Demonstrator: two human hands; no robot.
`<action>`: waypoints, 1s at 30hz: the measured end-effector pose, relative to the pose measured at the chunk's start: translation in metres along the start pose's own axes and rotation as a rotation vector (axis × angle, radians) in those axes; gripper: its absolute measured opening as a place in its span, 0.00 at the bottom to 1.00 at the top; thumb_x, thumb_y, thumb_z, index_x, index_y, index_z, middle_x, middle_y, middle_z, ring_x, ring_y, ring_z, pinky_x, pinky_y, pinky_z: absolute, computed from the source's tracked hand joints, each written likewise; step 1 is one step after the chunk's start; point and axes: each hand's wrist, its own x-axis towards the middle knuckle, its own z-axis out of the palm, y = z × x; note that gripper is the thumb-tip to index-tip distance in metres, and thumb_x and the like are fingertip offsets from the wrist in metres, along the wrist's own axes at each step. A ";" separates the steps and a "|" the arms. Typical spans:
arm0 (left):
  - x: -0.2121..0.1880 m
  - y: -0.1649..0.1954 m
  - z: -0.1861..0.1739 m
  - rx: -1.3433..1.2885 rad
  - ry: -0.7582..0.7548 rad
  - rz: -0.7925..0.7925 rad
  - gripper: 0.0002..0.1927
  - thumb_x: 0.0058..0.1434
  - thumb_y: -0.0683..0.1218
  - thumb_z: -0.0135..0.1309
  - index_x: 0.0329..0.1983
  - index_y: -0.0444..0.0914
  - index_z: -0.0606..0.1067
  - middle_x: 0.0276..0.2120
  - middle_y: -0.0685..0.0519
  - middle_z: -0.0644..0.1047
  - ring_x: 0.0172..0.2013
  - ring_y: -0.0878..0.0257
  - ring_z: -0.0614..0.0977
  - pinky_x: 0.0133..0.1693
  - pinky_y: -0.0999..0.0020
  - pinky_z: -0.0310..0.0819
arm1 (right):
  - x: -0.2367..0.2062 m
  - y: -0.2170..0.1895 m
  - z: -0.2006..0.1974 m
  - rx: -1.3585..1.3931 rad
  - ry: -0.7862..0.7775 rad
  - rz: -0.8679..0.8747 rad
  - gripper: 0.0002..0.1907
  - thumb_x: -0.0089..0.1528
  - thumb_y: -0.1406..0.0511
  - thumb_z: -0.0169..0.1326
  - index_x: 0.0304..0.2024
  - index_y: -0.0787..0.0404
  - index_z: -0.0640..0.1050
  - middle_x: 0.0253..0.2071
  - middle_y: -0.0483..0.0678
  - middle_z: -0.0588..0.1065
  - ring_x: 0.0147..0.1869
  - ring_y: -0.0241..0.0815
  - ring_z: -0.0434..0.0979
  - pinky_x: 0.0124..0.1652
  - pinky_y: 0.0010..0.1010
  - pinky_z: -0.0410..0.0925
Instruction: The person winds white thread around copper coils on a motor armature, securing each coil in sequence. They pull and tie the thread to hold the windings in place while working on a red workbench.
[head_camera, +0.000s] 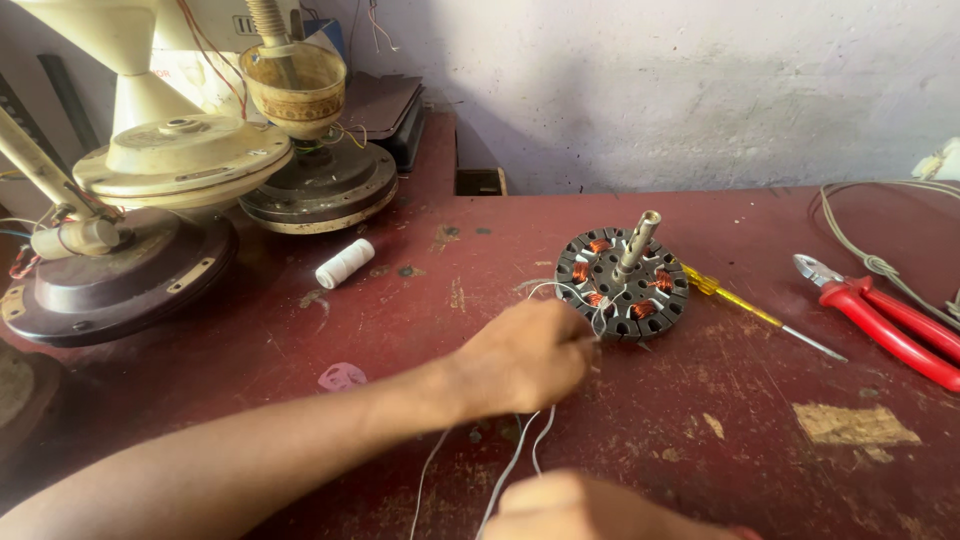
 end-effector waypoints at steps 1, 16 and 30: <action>-0.002 -0.004 0.007 -0.084 0.105 0.008 0.16 0.65 0.47 0.43 0.35 0.36 0.82 0.27 0.47 0.82 0.30 0.59 0.84 0.39 0.61 0.76 | 0.003 -0.004 -0.009 -0.076 0.053 -0.022 0.05 0.66 0.71 0.51 0.37 0.65 0.78 0.29 0.43 0.78 0.31 0.34 0.78 0.32 0.27 0.72; -0.026 -0.012 0.001 -0.487 0.828 0.325 0.13 0.61 0.37 0.37 0.41 0.31 0.73 0.18 0.55 0.69 0.19 0.72 0.64 0.21 0.70 0.55 | 0.002 0.036 -0.052 -0.450 0.400 0.807 0.22 0.53 0.69 0.63 0.51 0.63 0.80 0.19 0.42 0.78 0.18 0.29 0.74 0.21 0.24 0.66; -0.011 -0.008 -0.018 -0.486 0.807 0.212 0.12 0.62 0.44 0.46 0.28 0.30 0.72 0.22 0.49 0.71 0.26 0.65 0.70 0.28 0.65 0.66 | 0.021 0.000 -0.021 -0.181 0.107 0.418 0.06 0.64 0.68 0.59 0.32 0.65 0.78 0.27 0.48 0.76 0.30 0.44 0.76 0.32 0.35 0.69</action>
